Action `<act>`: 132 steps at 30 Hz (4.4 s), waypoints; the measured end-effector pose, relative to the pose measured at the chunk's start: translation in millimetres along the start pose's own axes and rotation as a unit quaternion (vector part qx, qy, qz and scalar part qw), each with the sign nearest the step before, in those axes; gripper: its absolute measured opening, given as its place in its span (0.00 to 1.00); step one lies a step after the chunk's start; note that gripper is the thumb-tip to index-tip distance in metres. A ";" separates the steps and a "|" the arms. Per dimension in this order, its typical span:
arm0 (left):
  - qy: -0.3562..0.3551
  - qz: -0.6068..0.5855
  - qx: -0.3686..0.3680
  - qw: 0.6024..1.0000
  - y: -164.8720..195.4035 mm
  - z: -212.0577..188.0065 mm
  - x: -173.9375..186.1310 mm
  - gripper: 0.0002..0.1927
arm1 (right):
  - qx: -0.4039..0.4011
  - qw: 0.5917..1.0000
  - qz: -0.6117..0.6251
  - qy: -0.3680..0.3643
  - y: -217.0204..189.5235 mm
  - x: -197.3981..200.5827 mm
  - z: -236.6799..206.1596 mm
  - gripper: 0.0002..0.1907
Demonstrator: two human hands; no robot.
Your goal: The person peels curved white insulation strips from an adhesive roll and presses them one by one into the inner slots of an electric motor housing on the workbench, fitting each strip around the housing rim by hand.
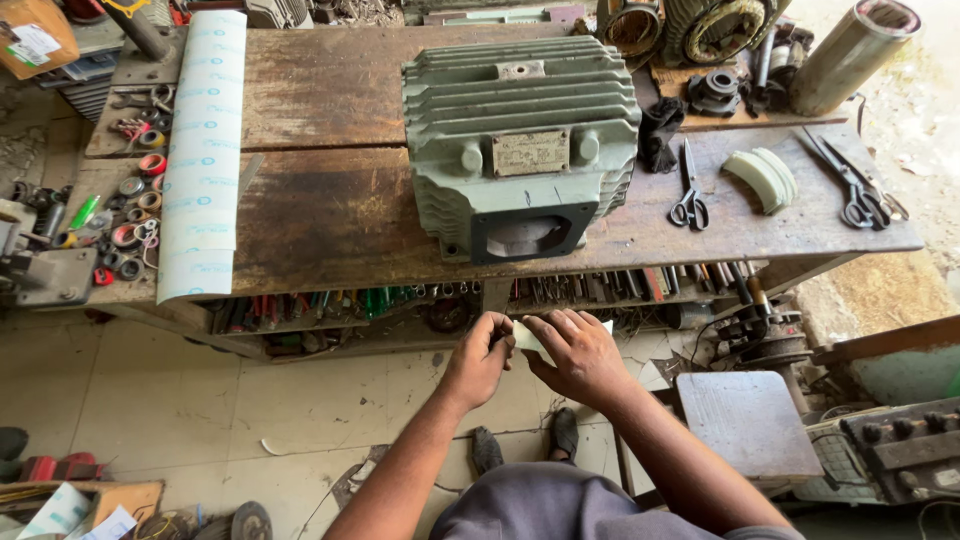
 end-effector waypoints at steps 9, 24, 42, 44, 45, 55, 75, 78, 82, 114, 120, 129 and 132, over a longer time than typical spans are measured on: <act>0.013 -0.091 -0.012 0.996 2.7 2.1 -2.5 0.04 | -0.023 0.999 0.026 0.005 -5.9 9.8 6.4 0.30; 0.053 -0.069 -0.037 0.996 14.4 6.4 10.2 0.05 | -0.047 0.996 0.059 -0.035 -8.5 7.7 5.0 0.28; 0.083 0.039 -0.095 0.991 15.8 -1.3 1.5 0.05 | -0.052 0.996 0.057 -0.037 -8.0 1.5 1.3 0.26; 0.074 0.013 -0.084 0.994 18.0 -1.9 1.5 0.05 | -0.060 0.996 0.055 -0.044 -8.0 1.0 1.4 0.26; 0.070 0.000 -0.079 0.994 19.3 -2.1 1.7 0.05 | -0.059 0.996 0.053 -0.043 -8.4 1.0 1.4 0.26; 0.116 0.115 -0.229 0.960 35.5 -5.7 5.7 0.09 | -0.065 0.997 0.040 -0.031 -10.4 -10.9 2.5 0.26; 0.120 -0.076 -0.115 0.983 -47.1 75.6 -4.2 0.10 | -0.061 0.989 0.130 0.027 44.2 -15.9 20.9 0.23; 0.109 -0.135 -0.075 0.982 -61.6 84.7 -8.9 0.11 | -0.064 0.988 0.135 0.030 50.1 -6.8 17.9 0.24; 0.091 -0.206 -0.020 0.974 -71.3 95.6 -14.4 0.09 | -0.056 0.988 0.137 0.037 58.7 9.9 18.0 0.22; 0.172 0.011 -0.083 0.981 -25.1 178.0 -97.3 0.04 | 0.020 0.989 0.137 0.045 181.7 71.7 25.3 0.29; 0.179 0.016 -0.080 0.980 -26.8 180.9 -111.7 0.04 | -0.008 0.983 0.176 0.044 196.7 71.9 20.7 0.32; 0.189 -0.003 -0.123 0.974 -62.9 193.1 -128.7 0.09 | -0.011 0.978 0.204 0.044 218.4 78.7 1.8 0.33; 0.199 -0.055 -0.188 0.960 -70.8 202.8 -135.1 0.10 | 0.000 0.980 0.197 0.032 225.0 82.7 -1.8 0.31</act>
Point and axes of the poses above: each hand's wrist, its own z-axis towards the middle knuckle, its own x-axis out of the back of the hand, y = z × x, the point moved 3 cm from there along z, towards the middle knuckle, and after that the axes turned 7 degrees about -x, right-handed, at the moved point
